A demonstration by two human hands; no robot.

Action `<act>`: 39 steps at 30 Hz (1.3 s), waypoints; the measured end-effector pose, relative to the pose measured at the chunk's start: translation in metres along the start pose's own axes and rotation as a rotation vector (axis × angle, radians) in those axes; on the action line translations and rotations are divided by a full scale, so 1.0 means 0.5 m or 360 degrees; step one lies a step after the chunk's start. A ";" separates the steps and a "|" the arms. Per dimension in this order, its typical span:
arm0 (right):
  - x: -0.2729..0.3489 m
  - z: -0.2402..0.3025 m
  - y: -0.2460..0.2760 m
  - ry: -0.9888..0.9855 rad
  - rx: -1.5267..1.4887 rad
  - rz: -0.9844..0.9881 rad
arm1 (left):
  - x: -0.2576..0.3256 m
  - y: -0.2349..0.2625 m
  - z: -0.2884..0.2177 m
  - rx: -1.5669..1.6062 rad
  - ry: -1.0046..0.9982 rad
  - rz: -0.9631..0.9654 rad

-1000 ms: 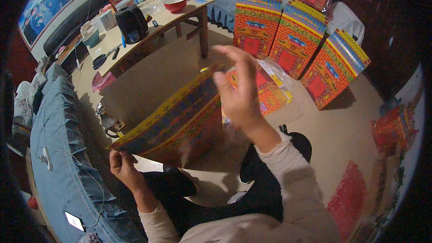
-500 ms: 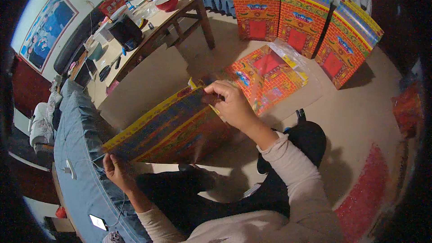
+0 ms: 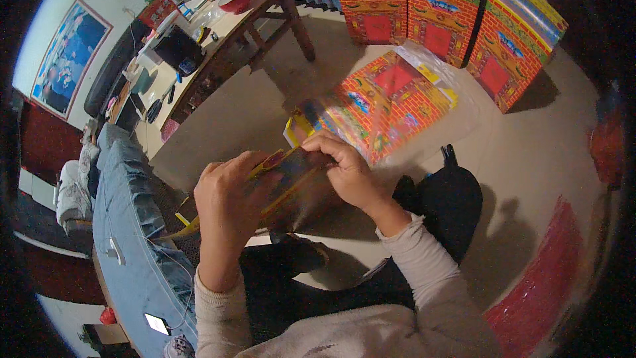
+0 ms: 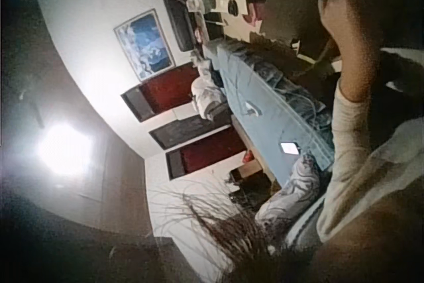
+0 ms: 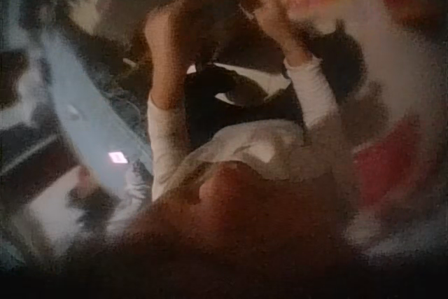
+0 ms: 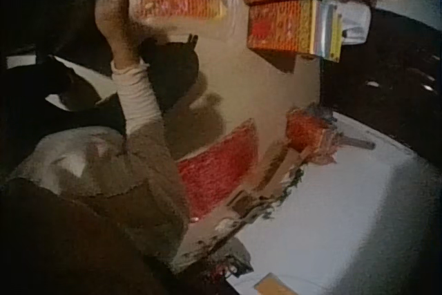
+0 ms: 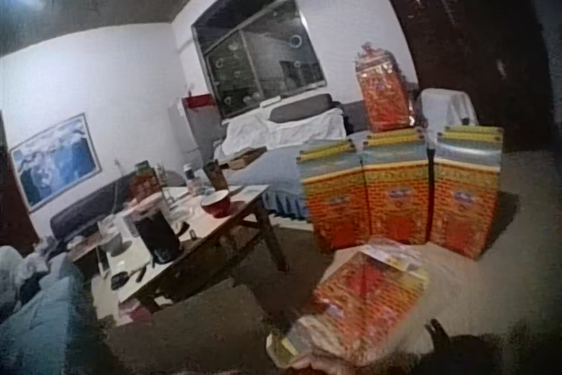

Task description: The person assembles a flat cardboard box by folding its sides and securing them with tape. They handle the box and tape, folding flaps and applying tape to edges to form a rectangular container.

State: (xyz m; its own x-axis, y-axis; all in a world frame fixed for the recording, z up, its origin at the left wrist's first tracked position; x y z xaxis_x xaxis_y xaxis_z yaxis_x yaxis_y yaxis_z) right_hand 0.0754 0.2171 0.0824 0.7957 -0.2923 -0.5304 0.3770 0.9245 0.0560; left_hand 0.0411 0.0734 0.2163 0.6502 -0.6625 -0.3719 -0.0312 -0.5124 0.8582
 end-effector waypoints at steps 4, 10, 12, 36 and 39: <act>0.010 -0.024 0.001 -0.0228 -0.0188 0.0048 | -0.028 -0.028 -0.032 0.0016 -0.0125 0.0034; -0.005 0.005 0.013 -0.0360 -0.0382 -0.0095 | -0.031 -0.045 -0.035 0.0054 -0.0057 0.0109; 0.004 -0.003 0.026 -0.0312 -0.0104 -0.0152 | -0.031 -0.044 -0.034 0.0090 -0.0099 0.0023; 0.054 0.052 0.027 0.0170 0.0316 -0.0426 | -0.019 -0.039 -0.077 0.0075 -0.0280 -0.0114; 0.067 -0.003 0.025 -0.0193 0.0076 -0.0424 | -0.014 -0.041 -0.072 0.0101 -0.0314 -0.0155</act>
State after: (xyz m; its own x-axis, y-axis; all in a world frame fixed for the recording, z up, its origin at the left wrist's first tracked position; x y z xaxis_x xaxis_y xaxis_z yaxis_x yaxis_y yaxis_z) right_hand 0.1061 0.2193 0.0641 0.7157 -0.5529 -0.4268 0.5998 0.7996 -0.0302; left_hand 0.0644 0.1081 0.2141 0.4917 -0.6990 -0.5192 -0.0271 -0.6083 0.7933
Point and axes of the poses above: each hand's wrist, its own x-axis away from the middle knuckle, its own y-axis out of the back of the hand, z = x × y, the point moved 10 cm from there along -x, towards the middle knuckle, and after that the axes turned 7 degrees about x, right-handed, at the moved point
